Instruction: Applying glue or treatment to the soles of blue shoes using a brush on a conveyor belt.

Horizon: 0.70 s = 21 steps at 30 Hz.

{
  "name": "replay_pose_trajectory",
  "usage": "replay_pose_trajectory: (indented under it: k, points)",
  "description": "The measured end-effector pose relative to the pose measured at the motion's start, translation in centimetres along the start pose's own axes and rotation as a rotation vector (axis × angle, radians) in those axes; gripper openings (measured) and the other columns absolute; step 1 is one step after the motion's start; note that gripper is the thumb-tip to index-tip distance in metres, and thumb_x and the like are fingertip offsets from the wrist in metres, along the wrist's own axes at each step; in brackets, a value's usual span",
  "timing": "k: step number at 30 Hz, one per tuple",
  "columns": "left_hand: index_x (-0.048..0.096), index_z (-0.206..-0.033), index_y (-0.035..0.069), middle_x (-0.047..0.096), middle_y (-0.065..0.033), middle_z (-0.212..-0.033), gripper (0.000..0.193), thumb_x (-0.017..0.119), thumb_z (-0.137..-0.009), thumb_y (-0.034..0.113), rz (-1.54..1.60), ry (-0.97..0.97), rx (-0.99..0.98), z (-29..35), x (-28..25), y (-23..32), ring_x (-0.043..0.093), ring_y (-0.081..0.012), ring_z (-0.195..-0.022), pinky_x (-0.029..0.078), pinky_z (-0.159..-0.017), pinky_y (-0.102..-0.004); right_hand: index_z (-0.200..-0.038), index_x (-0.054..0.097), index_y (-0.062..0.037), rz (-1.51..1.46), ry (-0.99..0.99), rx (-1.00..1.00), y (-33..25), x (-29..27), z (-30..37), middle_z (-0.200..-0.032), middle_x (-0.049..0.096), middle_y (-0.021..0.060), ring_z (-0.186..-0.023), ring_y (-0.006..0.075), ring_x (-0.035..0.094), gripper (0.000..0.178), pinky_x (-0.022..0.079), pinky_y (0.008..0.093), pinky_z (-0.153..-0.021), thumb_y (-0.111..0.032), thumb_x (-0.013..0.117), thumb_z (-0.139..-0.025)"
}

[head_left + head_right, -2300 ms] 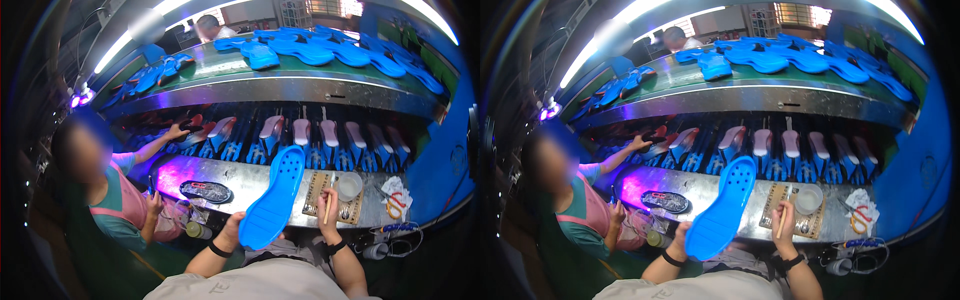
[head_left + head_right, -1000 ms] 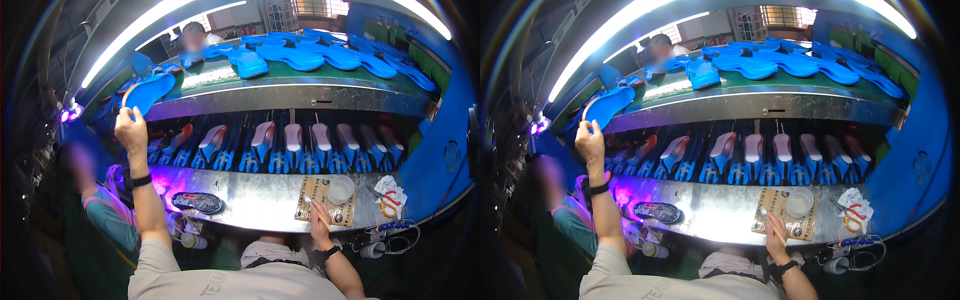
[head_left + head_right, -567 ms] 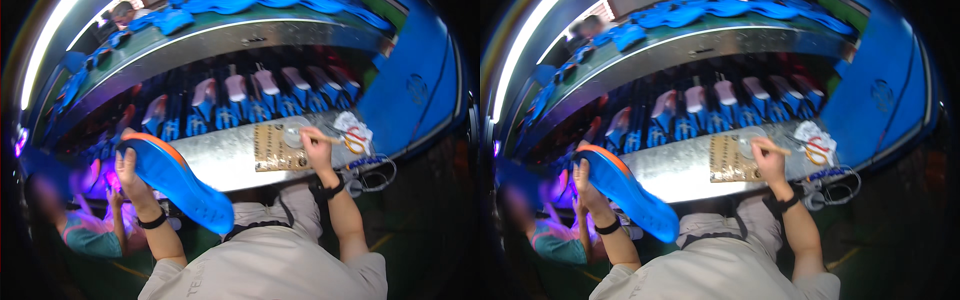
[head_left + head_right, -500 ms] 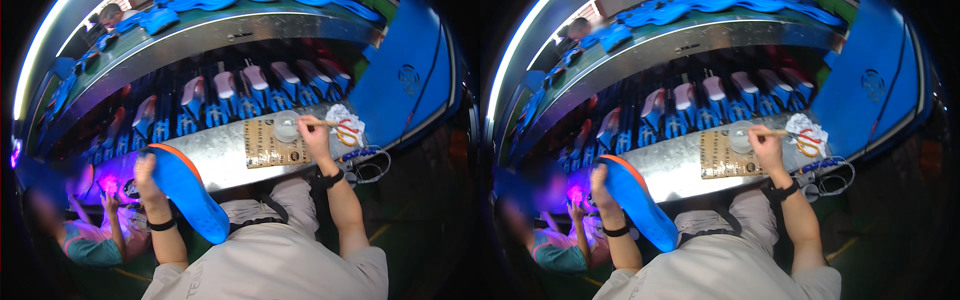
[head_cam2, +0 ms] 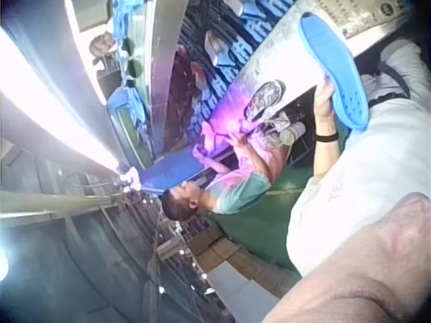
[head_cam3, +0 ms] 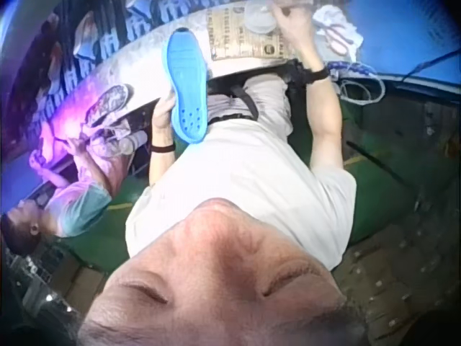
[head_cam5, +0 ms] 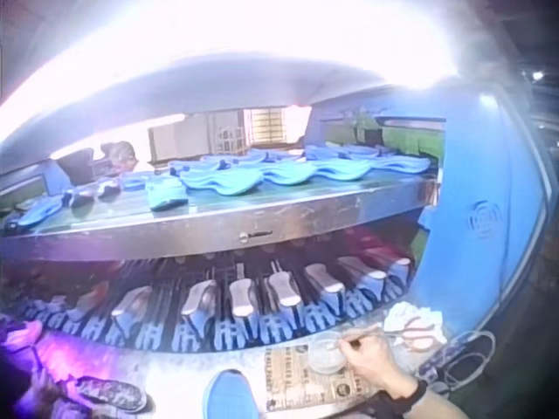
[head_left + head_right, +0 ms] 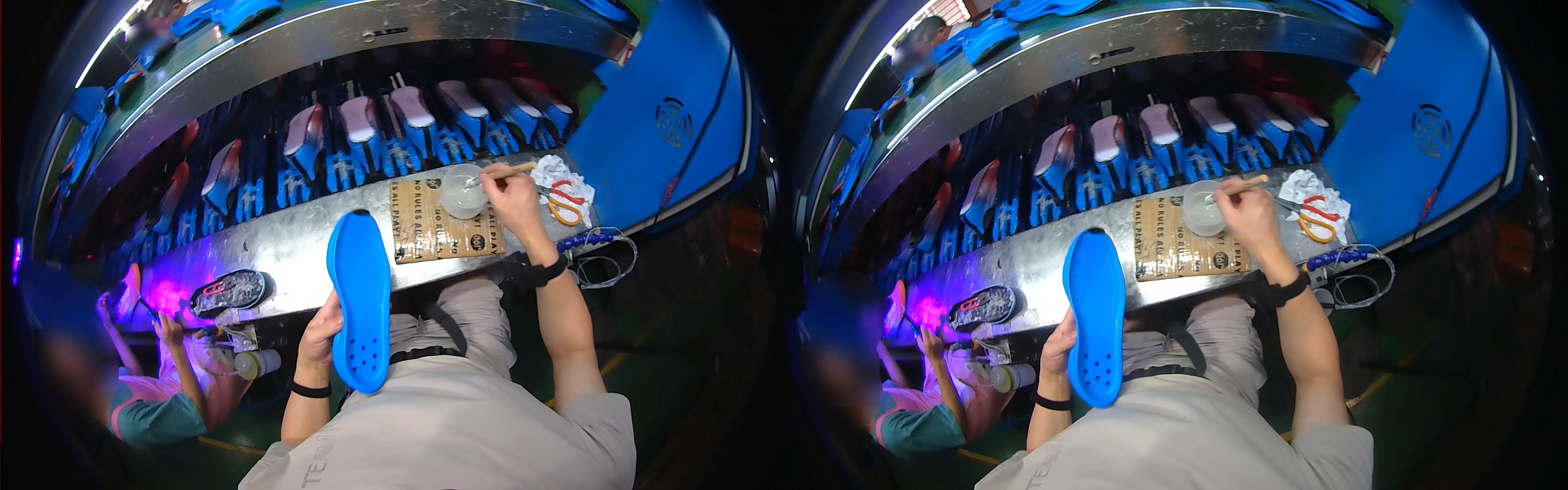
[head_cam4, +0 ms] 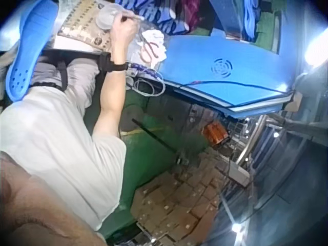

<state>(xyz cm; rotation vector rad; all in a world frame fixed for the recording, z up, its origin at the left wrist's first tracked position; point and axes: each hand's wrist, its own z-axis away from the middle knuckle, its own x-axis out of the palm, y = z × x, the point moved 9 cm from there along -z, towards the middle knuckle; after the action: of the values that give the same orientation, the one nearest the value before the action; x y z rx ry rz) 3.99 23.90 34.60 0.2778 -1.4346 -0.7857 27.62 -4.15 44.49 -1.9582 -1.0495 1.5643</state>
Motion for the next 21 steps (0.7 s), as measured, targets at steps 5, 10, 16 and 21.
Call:
replay_pose_trajectory:
  k: [5,10,16,21]
  points:
    - [0.018,-0.163,0.01,0.051,-0.0183,-0.146,0.09,0.07,-0.09,0.017,0.015,0.079,0.13,-1.1,-0.6,1.9,0.059,-0.0315,-0.129,0.051,-0.108,-0.0462,-0.1,0.074,-0.0005,0.037,0.022,-0.118,-2.2,0.2,0.7,-0.082,0.072,0.0104,-0.073,0.0154,0.067,0.017,0.051,0.0298,-0.066,-0.016,0.069,-0.094]
    - [0.021,-0.162,0.009,0.051,-0.017,-0.146,0.088,0.071,-0.09,0.018,-0.022,0.093,0.144,-1.8,0.5,2.3,0.059,-0.0294,-0.129,0.051,-0.107,-0.0451,-0.105,0.075,-0.0013,-0.355,-0.072,-0.185,-6.0,2.1,3.3,-0.096,0.075,0.0111,-0.079,0.0189,0.069,0.018,0.054,0.0308,-0.072,-0.014,0.069,-0.095]
    - [0.022,-0.162,0.008,0.051,-0.0163,-0.146,0.089,0.071,-0.089,0.02,-0.047,0.036,0.09,-1.9,2.1,1.9,0.057,-0.0279,-0.13,0.051,-0.108,-0.0436,-0.108,0.074,-0.0001,-0.559,-0.285,-0.207,-10.4,6.2,5.4,-0.102,0.075,0.0116,-0.093,0.0208,0.069,0.019,0.053,0.0332,-0.083,-0.012,0.072,-0.093]
    - [0.022,-0.162,0.007,0.05,-0.0168,-0.147,0.09,0.072,-0.088,0.021,-0.06,-0.011,0.074,-1.5,3.3,2.2,0.056,-0.0273,-0.132,0.05,-0.109,-0.0424,-0.108,0.075,0.0002,-0.517,-0.248,-0.305,-12.0,6.6,5.0,-0.098,0.075,0.0115,-0.091,0.0194,0.07,0.018,0.054,0.0326,-0.083,-0.009,0.069,-0.094]
